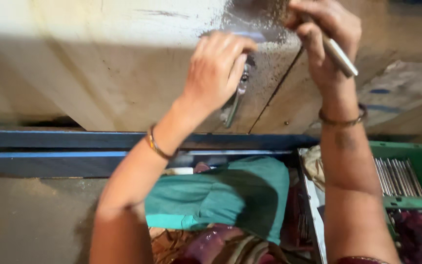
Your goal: The person sits on the floor and repeatedly cleans cylindrical metal rods using a cloth. They pick up a rod, wipe it, place it in a green crate, and repeat the process. The person also briefly wipes a nearby metal surface.
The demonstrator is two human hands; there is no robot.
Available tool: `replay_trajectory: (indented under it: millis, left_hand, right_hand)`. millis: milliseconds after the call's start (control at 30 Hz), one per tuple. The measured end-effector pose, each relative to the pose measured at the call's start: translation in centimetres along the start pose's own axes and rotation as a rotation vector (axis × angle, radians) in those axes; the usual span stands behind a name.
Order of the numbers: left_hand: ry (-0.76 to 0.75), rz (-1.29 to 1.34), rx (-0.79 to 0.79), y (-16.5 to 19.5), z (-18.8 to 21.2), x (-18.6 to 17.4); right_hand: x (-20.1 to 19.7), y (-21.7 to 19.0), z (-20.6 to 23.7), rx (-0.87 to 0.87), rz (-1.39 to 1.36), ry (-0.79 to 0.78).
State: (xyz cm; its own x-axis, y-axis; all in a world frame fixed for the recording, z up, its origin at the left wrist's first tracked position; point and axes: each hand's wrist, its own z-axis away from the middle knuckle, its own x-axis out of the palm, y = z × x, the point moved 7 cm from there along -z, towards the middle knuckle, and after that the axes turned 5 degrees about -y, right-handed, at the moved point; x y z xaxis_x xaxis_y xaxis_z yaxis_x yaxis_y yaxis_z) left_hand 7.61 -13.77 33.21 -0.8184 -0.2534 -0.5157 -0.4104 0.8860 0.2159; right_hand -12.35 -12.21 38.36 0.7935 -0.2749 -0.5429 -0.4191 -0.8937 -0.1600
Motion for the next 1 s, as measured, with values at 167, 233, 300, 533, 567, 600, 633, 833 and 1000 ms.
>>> replay_trajectory:
  millis: [167, 233, 300, 533, 567, 600, 633, 833, 1000]
  left_hand:
    - [0.049, -0.361, 0.124, -4.9, -6.5, -1.2]
    - [0.016, -0.457, 0.065, -7.3, -8.0, -0.2]
    - [0.013, -0.517, -0.043, -9.7, -7.8, 1.2]
    - [-0.082, -0.549, -0.055, -11.7, -7.4, 2.8]
    - [-0.087, -0.552, -0.055, -11.5, -7.3, 2.5]
    - [-0.091, -0.552, -0.055, -11.2, -7.2, 2.4]
    - [-0.102, -0.548, -0.058, -11.0, -7.3, 2.3]
    - [-0.098, -0.549, -0.06, -10.4, -7.3, 2.1]
    - [-0.081, -0.565, -0.056, -10.4, -7.4, 2.3]
  right_hand:
    - [-0.1, 6.5, -3.2, -0.008, -0.155, 0.038]
    - [0.5, 9.4, -3.1, 0.07, -0.206, 0.094]
    - [1.1, 11.3, -2.1, 0.117, -0.26, 0.115]
    - [1.0, 12.7, -0.7, 0.163, -0.308, 0.14]
    - [1.2, 12.5, -0.6, 0.168, -0.304, 0.13]
    - [1.1, 12.1, -0.5, 0.148, -0.314, 0.124]
    - [1.1, 11.9, -0.4, 0.142, -0.316, 0.122]
    - [0.7, 11.8, -0.4, 0.17, -0.322, 0.118]
    - [0.5, 12.4, -0.3, 0.189, -0.396, 0.132]
